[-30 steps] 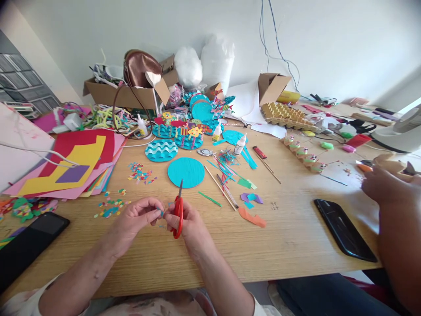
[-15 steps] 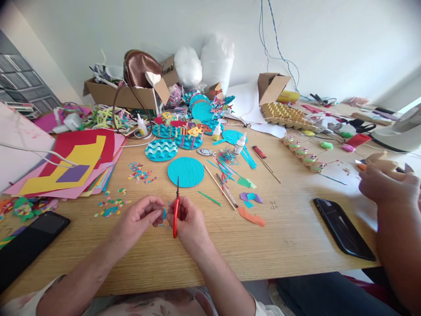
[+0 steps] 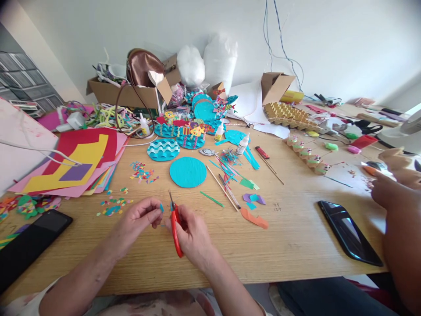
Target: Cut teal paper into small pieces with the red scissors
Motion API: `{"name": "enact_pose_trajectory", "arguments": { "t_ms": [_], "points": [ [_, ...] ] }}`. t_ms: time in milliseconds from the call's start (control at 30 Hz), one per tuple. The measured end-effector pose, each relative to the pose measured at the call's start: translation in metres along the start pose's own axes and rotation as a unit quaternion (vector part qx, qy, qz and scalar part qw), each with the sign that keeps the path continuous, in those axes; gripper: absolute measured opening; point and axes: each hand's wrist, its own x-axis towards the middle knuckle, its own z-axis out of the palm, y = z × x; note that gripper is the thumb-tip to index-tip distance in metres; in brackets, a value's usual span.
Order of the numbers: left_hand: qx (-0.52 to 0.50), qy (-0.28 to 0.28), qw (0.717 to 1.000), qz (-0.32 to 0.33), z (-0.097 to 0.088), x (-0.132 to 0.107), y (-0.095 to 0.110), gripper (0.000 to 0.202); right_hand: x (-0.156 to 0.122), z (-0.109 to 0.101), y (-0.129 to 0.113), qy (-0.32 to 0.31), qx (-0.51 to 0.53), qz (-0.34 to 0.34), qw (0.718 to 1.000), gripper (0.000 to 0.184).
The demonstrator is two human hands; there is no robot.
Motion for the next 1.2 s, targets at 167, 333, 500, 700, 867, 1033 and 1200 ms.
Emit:
{"name": "enact_pose_trajectory", "arguments": {
  "t_ms": [167, 333, 500, 700, 867, 1033, 1200],
  "points": [
    [-0.033, -0.014, 0.999, -0.01, -0.006, -0.002, 0.008, 0.015, -0.015, -0.01, 0.002, -0.055, -0.103, 0.006, 0.993, 0.026],
    [-0.028, -0.049, 0.998, -0.019, -0.005, -0.001, 0.008, 0.016, -0.02, -0.012, 0.001, -0.078, -0.129, 0.003, 0.989, 0.023],
    [-0.023, -0.063, 0.997, -0.026, -0.006, -0.002, 0.006, 0.015, -0.017, -0.01, 0.0, -0.09, -0.125, 0.002, 0.988, 0.027],
    [-0.028, -0.062, 0.997, -0.031, -0.006, -0.001, 0.006, 0.015, -0.017, -0.007, 0.001, -0.088, -0.11, 0.006, 0.99, 0.024],
    [-0.028, -0.062, 0.997, -0.029, -0.006, -0.001, 0.005, 0.015, -0.017, -0.005, 0.003, -0.079, -0.109, 0.007, 0.991, 0.025],
    [-0.015, -0.072, 0.997, -0.028, -0.006, 0.0, 0.004, 0.015, -0.017, -0.004, 0.006, -0.077, -0.116, 0.004, 0.99, 0.027],
    [-0.007, -0.078, 0.996, -0.037, -0.008, 0.001, 0.0, 0.014, -0.018, -0.002, 0.011, -0.067, -0.13, -0.011, 0.989, 0.028]
  ]
}}
